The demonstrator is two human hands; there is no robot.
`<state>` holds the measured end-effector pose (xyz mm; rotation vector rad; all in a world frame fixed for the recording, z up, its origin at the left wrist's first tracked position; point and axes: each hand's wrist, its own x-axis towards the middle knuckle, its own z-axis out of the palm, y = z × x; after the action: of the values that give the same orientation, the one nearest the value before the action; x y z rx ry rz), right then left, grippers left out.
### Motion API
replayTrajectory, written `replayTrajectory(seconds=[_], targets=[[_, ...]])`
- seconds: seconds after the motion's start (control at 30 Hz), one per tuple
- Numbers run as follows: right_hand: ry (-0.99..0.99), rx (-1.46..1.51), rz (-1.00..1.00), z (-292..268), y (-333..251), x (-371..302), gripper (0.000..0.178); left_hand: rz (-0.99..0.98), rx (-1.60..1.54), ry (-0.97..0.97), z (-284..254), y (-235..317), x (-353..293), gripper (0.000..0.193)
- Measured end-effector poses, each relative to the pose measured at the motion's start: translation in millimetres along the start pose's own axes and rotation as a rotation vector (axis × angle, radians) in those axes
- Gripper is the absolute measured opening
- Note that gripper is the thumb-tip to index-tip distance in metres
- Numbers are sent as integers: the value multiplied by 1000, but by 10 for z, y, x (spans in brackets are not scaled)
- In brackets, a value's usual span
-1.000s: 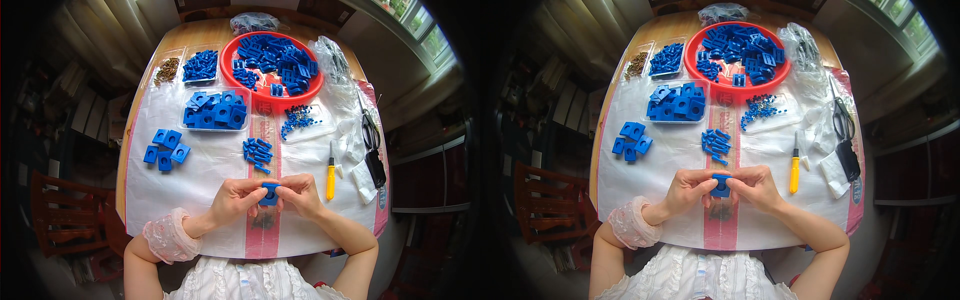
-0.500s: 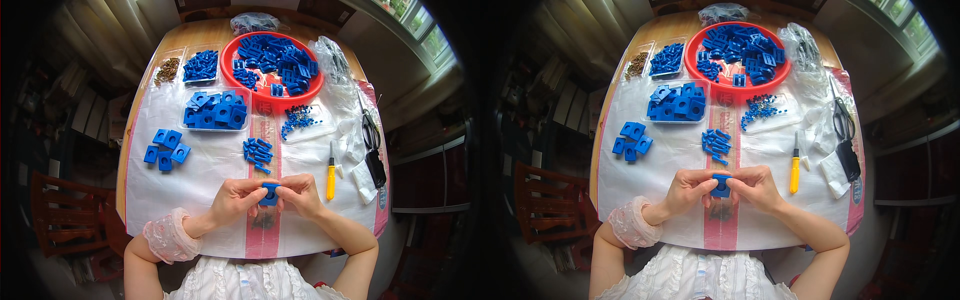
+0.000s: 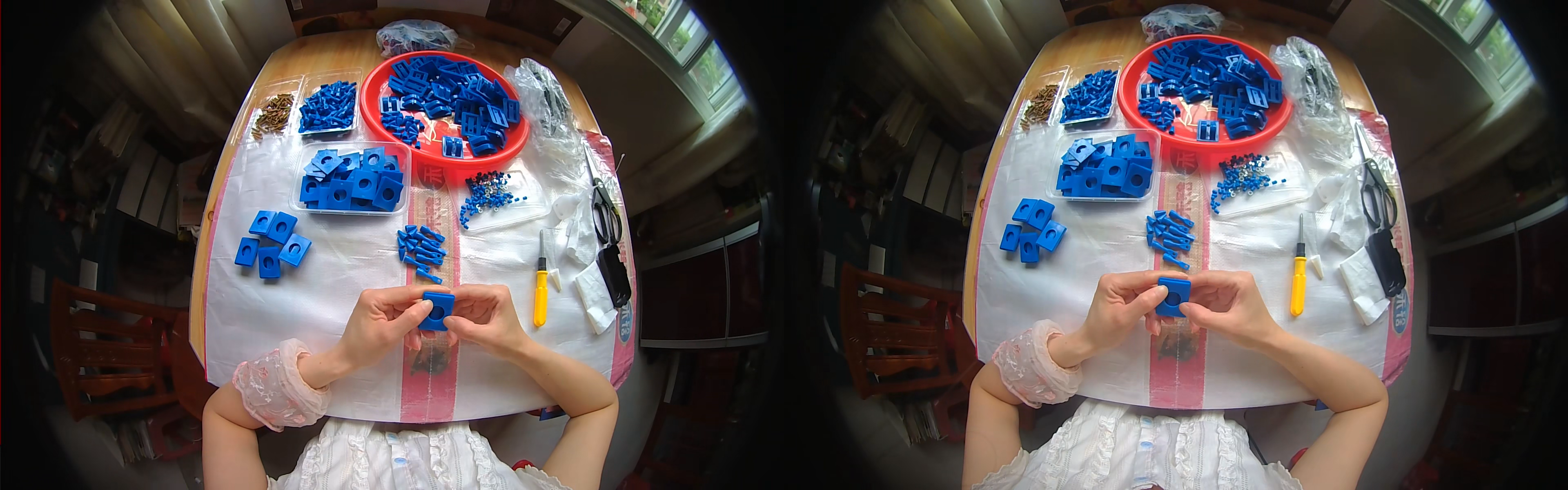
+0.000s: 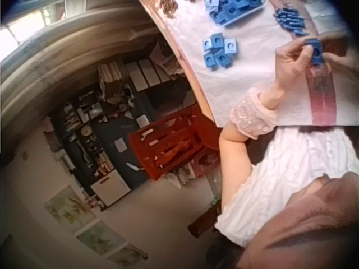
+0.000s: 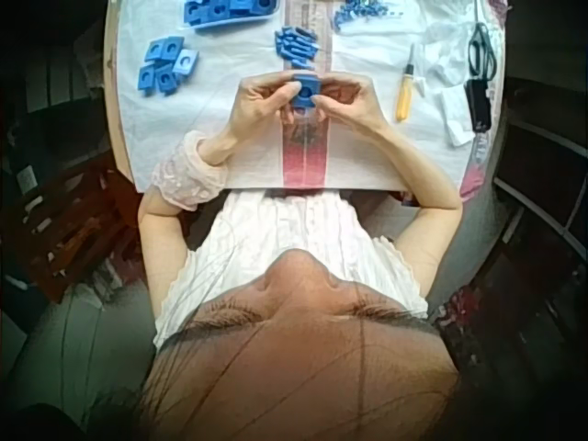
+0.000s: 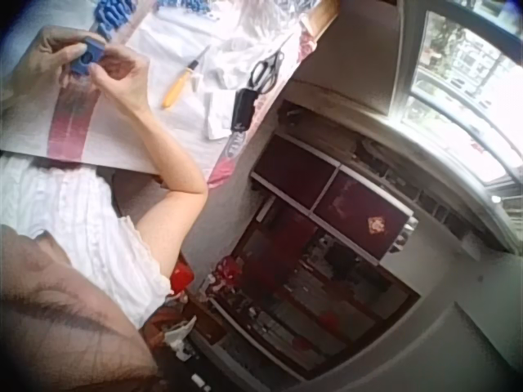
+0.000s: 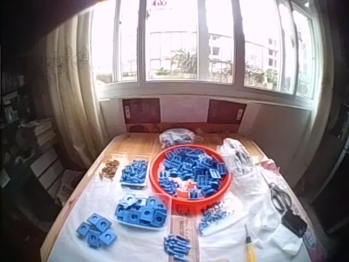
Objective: Assemble small blue plastic parts by applying adhesive and attaching smaller red and blue components.
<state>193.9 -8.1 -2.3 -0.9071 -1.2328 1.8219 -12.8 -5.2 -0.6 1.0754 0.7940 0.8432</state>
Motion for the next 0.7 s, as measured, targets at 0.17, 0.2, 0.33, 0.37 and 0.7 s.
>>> replayTrajectory(seconds=[0.17,0.2,0.33,0.37,0.7], targets=[[28,-3,13,10,14,10,27,-23,-9,-12,-9,-17,11,28],[29,-4,16,-4,31,10,27,-22,-12,-13,-7,-19,11,28],[30,4,24,-44,56,9,27,-12,0,-9,3,-19,17,28],[32,4,29,-43,51,11,27,-12,4,-10,-1,-26,18,28],[56,22,46,-32,0,23,23,7,-5,-84,-8,-15,17,35]])
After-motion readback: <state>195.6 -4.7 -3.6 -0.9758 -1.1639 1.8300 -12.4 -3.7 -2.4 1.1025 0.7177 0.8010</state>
